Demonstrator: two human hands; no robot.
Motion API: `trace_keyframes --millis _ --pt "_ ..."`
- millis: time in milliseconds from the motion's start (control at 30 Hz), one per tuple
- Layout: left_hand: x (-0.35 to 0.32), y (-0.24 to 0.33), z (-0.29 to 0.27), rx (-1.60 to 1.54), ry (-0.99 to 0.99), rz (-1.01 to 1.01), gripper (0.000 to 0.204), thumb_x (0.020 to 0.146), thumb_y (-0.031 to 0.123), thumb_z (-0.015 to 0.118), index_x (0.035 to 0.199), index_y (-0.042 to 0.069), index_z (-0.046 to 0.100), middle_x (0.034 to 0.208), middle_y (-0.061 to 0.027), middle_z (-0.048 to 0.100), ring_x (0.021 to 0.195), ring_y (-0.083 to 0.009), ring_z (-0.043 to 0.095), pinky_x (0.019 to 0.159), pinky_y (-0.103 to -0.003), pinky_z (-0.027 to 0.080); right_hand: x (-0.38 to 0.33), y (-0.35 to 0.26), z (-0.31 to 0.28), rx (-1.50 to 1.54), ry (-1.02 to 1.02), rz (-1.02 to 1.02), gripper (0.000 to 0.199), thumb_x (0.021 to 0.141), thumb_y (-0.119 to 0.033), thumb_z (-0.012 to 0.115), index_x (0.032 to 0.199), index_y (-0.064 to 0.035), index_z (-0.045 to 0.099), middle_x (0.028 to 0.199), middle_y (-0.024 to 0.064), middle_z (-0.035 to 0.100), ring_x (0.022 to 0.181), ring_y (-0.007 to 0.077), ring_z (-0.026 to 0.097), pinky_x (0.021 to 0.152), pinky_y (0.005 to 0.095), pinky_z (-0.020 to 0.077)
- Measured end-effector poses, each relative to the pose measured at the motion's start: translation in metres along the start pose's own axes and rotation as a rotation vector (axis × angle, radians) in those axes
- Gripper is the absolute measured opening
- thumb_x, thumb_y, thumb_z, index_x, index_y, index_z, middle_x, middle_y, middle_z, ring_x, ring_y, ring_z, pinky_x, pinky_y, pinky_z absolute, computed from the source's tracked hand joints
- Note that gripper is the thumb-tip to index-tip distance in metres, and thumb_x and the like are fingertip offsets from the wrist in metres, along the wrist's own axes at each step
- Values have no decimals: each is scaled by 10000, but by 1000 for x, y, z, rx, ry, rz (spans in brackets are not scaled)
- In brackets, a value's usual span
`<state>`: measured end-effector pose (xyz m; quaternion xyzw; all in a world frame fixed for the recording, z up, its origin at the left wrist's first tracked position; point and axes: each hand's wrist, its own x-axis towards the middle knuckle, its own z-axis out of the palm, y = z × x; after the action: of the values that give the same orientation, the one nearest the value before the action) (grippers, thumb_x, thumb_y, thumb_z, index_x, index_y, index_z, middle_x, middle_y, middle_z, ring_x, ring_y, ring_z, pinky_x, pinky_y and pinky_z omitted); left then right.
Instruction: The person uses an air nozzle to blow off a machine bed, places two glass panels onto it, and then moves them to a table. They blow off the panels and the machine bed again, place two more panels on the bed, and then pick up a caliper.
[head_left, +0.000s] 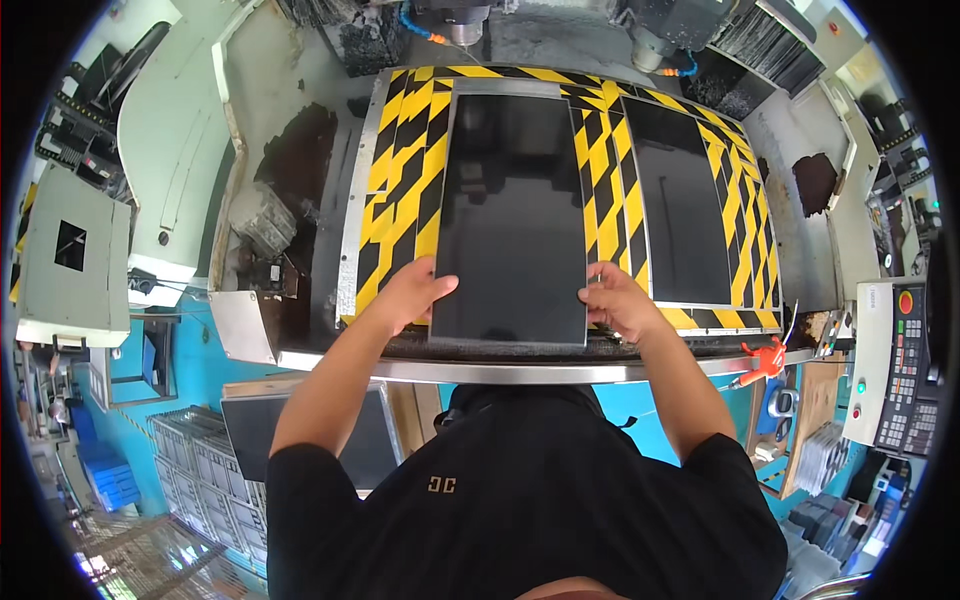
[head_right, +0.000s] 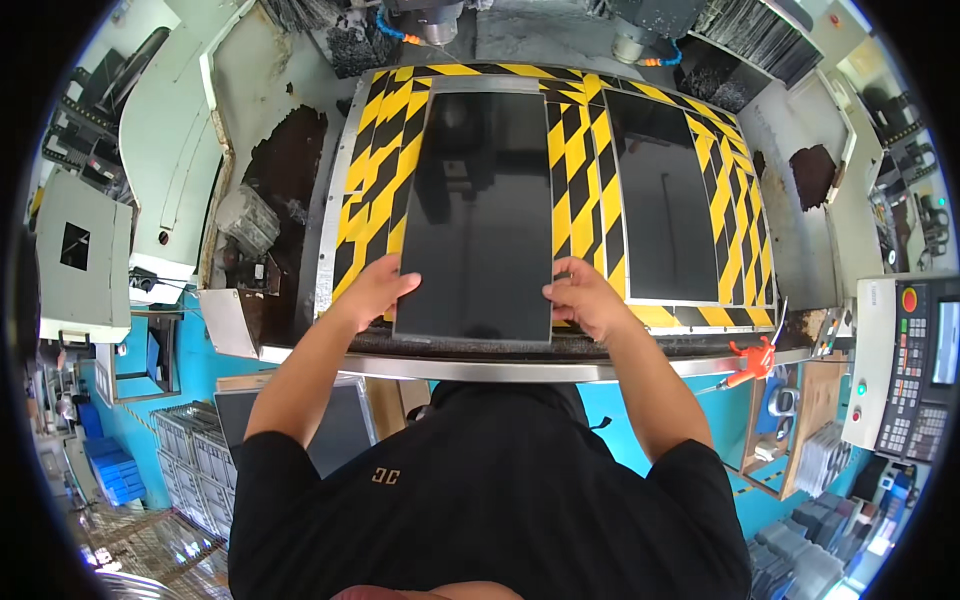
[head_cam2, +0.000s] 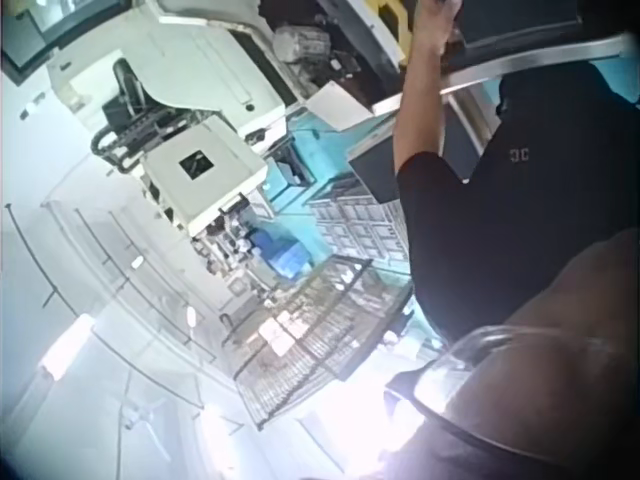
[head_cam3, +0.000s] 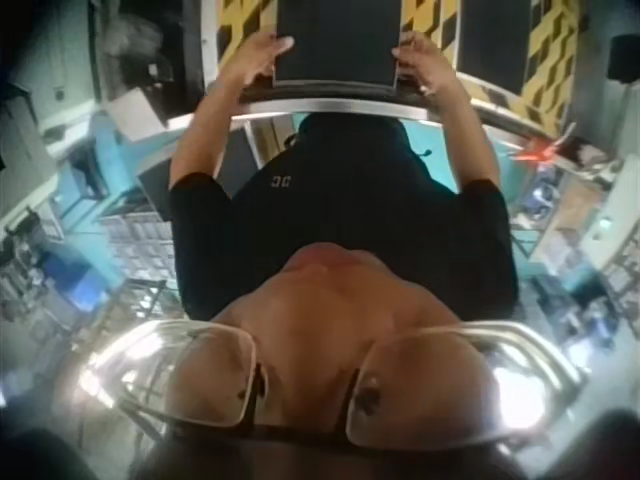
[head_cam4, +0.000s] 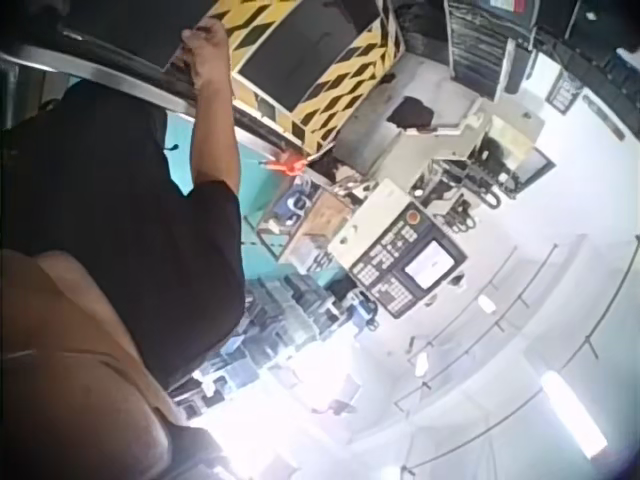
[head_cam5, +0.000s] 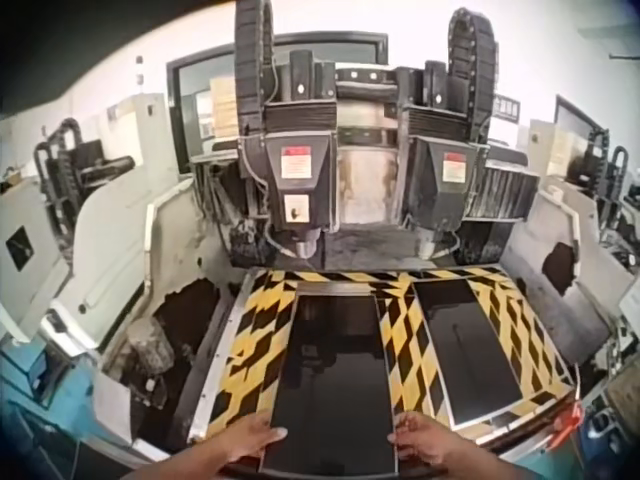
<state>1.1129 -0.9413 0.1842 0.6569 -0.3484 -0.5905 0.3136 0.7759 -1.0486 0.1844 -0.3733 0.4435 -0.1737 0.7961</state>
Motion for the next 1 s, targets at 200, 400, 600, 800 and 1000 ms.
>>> trace_keyframes --millis 200,400,600,800,1000 --pt "67 1 -20 190 -8 -39 359 942 333 644 1026 -7 566 767 -98 604 624 -151 584 522 -305 472 59 -11 -15 -144 179 39 249 885 -58 678 1062 -149 529 782 -32 563 650 84 569 580 244 513" --pt "76 13 -47 1049 209 314 428 917 288 663 1291 123 536 1127 -104 657 1037 -343 610 877 -431 491 91 -25 -23 -191 213 -5 225 905 -83 671 1081 -138 541 863 -25 606 759 83 591 719 242 490" --pt "67 -6 -47 1335 70 513 660 879 309 696 1468 215 414 1556 -62 358 1449 -378 264 1178 -455 279 95 -13 -25 -213 194 8 226 903 -77 664 1080 -124 534 885 -10 623 778 88 600 718 236 487" --pt "65 -6 -49 1364 -34 484 697 870 333 705 1484 223 396 1592 -45 297 1469 -400 208 1201 -492 223 93 -8 -30 -243 125 -23 219 863 -47 679 1010 -105 527 836 -9 560 736 97 556 674 249 484" --pt "62 1 -48 1410 -45 435 740 868 415 692 1509 237 367 1606 -25 273 1485 -360 192 1204 -487 201 92 -13 -25 -287 138 -40 192 885 -56 666 995 -120 522 798 -35 573 701 65 567 646 213 477"
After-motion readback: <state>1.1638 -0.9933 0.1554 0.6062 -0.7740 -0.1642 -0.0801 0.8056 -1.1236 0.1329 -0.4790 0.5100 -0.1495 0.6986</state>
